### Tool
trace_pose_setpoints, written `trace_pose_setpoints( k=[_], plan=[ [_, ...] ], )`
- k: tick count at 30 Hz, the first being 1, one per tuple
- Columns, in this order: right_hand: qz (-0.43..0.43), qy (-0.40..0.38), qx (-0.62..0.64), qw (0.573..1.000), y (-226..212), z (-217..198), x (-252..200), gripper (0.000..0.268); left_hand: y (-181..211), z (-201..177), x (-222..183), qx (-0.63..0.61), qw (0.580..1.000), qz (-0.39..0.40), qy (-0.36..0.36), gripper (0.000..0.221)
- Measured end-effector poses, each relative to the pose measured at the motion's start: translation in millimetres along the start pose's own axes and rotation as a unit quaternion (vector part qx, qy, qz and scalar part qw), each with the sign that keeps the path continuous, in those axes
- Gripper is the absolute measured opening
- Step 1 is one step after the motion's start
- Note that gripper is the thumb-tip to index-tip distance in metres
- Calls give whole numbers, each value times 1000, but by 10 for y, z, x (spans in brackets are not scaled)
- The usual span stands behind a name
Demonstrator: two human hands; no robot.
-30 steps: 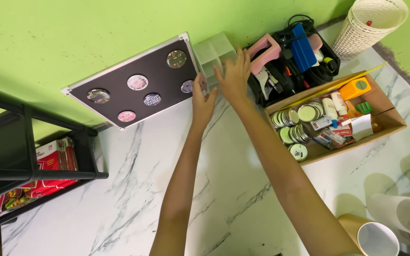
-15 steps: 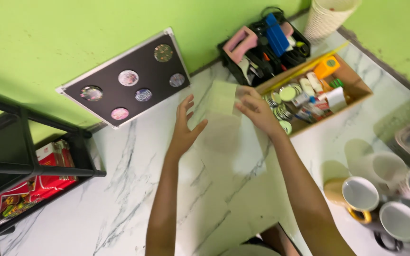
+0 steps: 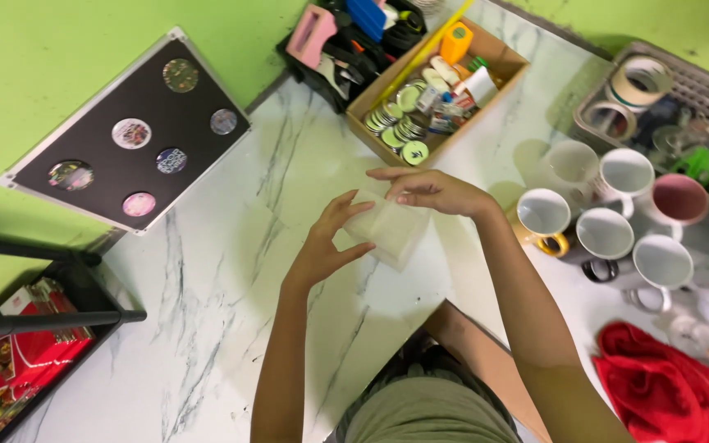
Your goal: Organizing packs of photo paper, cleaning ceramic mugs with a cloth, and dusting storage containers in a workshop area.
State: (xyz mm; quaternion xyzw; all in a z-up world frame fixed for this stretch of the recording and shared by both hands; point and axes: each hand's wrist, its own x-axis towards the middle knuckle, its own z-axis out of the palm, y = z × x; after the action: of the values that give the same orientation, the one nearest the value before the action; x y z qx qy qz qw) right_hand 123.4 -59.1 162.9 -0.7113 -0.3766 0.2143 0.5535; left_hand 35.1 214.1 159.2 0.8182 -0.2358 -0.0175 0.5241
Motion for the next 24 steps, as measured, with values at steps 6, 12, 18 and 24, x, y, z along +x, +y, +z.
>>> trace_pose_setpoints(
  k=[6, 12, 18, 24],
  plan=[
    [61, 249, -50, 965, -81, 239, -541, 29, 291, 342, -191, 62, 995, 23, 73, 63],
    [56, 367, -87, 924, -574, 740, -1227, 32, 809, 567, -309, 190, 945, 236, 127, 40],
    [126, 445, -174, 869, -809, 1194, -2065, 35, 1045, 1088, -100, 93, 932, 345, -61, 23],
    [225, 578, -254, 742, -631, 1543, -3239, 33, 1186, 2205, -63, 31, 920, 318, -227, 17]
  ],
)
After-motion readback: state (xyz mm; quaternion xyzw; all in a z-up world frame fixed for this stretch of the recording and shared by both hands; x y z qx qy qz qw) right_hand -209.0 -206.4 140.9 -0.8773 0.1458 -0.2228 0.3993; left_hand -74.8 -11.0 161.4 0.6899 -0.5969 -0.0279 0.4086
